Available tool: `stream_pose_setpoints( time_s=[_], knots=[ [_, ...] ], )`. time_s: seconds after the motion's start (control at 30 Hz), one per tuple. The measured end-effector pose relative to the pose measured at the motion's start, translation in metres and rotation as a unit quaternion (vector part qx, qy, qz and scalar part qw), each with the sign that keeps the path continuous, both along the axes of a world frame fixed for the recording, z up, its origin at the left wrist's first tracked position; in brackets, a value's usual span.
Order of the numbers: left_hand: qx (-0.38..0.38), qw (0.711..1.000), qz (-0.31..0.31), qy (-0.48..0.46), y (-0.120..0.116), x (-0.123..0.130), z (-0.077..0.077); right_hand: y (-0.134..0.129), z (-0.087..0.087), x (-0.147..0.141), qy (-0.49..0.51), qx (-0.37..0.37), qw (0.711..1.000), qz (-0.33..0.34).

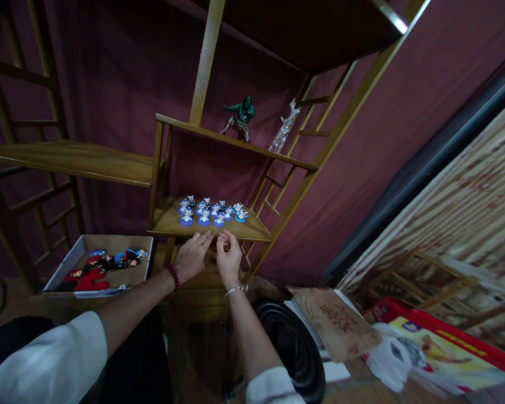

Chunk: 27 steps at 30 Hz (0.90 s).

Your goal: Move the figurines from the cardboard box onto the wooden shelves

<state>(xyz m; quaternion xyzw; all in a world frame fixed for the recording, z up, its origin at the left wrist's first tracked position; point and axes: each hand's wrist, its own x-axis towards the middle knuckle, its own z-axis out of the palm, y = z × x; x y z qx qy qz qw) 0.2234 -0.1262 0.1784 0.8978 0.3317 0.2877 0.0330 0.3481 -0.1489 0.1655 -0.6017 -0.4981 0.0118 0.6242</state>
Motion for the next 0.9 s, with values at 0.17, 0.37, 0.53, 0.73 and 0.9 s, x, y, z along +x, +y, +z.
stream_pose_setpoints(
  time_s=[0.17,0.37,0.53,0.73,0.9],
  knots=[
    [-0.009,1.0,-0.008,0.01,-0.004,-0.016,-0.014,-0.013,-0.02,-0.032,0.005,-0.027,0.999,0.032],
    [-0.019,0.999,-0.037,-0.009,-0.003,-0.038,-0.033,-0.01,-0.044,-0.056,-0.053,-0.065,0.995,0.049],
    [-0.056,0.998,0.007,0.019,0.002,-0.065,-0.055,0.003,-0.067,-0.082,-0.084,-0.086,0.989,0.082],
    [-0.083,0.996,0.016,0.039,0.011,-0.106,-0.081,0.018,-0.094,-0.12,-0.087,-0.138,0.982,0.097],
    [-0.098,0.994,0.037,0.033,0.014,-0.133,-0.097,0.022,-0.107,-0.145,-0.107,-0.164,0.974,0.11]
  ],
)
